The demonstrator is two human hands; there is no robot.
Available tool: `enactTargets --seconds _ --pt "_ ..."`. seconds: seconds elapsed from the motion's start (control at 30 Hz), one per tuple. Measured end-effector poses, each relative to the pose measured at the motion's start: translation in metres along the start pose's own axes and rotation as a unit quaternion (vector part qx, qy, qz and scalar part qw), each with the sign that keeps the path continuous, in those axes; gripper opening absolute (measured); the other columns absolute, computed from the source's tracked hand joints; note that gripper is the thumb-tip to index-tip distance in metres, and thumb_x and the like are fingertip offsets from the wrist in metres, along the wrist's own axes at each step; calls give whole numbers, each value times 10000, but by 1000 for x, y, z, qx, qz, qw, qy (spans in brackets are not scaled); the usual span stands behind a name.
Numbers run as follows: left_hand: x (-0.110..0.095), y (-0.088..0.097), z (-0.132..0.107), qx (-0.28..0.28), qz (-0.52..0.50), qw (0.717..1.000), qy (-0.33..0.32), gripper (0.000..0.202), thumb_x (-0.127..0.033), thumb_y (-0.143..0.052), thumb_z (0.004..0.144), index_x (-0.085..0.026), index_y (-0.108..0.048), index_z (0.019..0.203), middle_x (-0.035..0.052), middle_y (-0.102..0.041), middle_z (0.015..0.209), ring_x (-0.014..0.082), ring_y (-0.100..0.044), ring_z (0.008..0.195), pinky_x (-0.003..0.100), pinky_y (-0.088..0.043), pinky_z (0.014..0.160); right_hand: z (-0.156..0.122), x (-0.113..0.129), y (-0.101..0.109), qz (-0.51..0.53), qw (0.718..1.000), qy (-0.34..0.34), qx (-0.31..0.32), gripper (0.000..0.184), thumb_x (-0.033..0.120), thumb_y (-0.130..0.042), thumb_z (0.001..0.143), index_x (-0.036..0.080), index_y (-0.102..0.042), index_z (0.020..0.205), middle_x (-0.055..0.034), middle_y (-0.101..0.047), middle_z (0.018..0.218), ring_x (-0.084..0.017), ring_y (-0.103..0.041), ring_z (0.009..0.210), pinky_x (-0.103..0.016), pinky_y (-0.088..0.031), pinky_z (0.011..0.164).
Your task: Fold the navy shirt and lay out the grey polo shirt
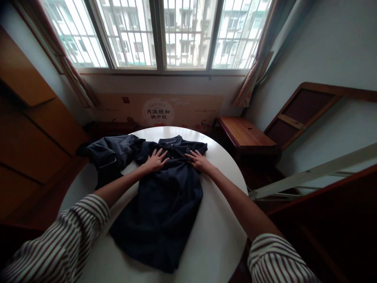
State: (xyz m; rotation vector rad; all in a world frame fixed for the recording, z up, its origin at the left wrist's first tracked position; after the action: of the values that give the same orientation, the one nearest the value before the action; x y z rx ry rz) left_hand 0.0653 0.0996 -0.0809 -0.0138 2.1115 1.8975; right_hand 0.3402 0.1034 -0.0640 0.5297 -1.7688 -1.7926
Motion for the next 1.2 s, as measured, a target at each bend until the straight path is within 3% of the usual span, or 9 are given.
enactTargets --seconds 0.17,0.3,0.4,0.5,0.57,0.7,0.87,1.0,1.2 --pt "2 9 47 -8 -35 999 41 633 -538 -285 1007 -263 -240 1576 103 -96 1655 439 -39 1489 717 -226 1088 40 -1 25 -42 989 -140 -31 474 317 -502 974 295 -485 1448 -92 -368 1576 -402 -301 1427 -696 -219 1099" --pt "-10 19 39 -69 -22 997 18 544 -422 -333 1026 -185 -392 1511 157 -231 1615 436 -178 1464 675 -279 1093 14 55 42 18 990 -79 -119 328 254 -466 989 145 -635 1249 -192 -580 1347 -310 -546 1208 -495 -406 1045" --pt "-20 30 -14 -143 -25 984 -102 399 -303 -375 1024 -144 -567 1335 162 -483 1452 320 -433 1345 509 -368 1107 -49 105 46 114 988 72 -77 340 424 -501 987 156 -688 1082 -135 -670 1080 -237 -632 980 -375 -506 906" --pt "-20 39 -100 -104 -69 959 -256 314 -331 -399 1029 -173 -633 1167 107 -649 1147 208 -616 1066 355 -492 978 -121 135 39 136 978 155 -27 654 614 -691 806 176 -608 1284 -151 -622 1229 -316 -562 1158 -481 -458 1006" --pt "-12 40 -160 -59 -56 951 -299 321 -432 -502 986 -183 -641 1133 100 -651 1084 217 -623 1009 355 -523 918 -158 140 28 126 981 146 -19 773 551 -765 761 201 -514 1403 -165 -557 1339 -354 -499 1243 -527 -440 1029" --pt "12 24 -240 -53 -17 949 -309 639 -557 -700 824 -170 -560 1313 154 -594 1261 299 -571 1143 439 -535 954 -189 132 7 125 986 105 -43 512 108 -549 886 203 -503 1387 -137 -594 1224 -266 -555 1146 -438 -508 960" --pt "31 1 -257 -152 13 936 -317 398 -39 -413 929 -162 -581 1268 123 -651 1140 215 -622 1022 372 -562 904 -193 121 12 127 977 66 -160 351 -17 -461 761 189 -590 1014 -79 -613 907 -227 -592 859 -367 -546 758" --pt "28 7 -268 -182 -4 939 -293 312 -60 -409 898 -147 -626 1104 105 -661 926 209 -626 834 354 -566 781 -211 104 30 155 949 18 -274 258 21 -465 726 213 -536 884 -73 -603 859 -230 -600 837 -350 -533 728" --pt "13 45 -312 105 -80 962 -241 122 -240 -542 883 -209 -657 910 32 -654 807 162 -607 708 252 -497 680 -249 84 38 199 977 -17 -77 192 82 -464 681 238 -572 717 -57 -625 738 -215 -608 723 -333 -519 684"
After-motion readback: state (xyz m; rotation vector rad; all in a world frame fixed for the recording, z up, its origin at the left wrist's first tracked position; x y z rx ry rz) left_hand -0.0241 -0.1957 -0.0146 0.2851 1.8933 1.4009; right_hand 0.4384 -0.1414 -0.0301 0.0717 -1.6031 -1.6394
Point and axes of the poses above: each hand's wrist, its own z-axis towards the middle knuckle, its own y-axis out of the back of the hand, x = y × z, the point moved 1 cm from there along z, towards the middle knuckle
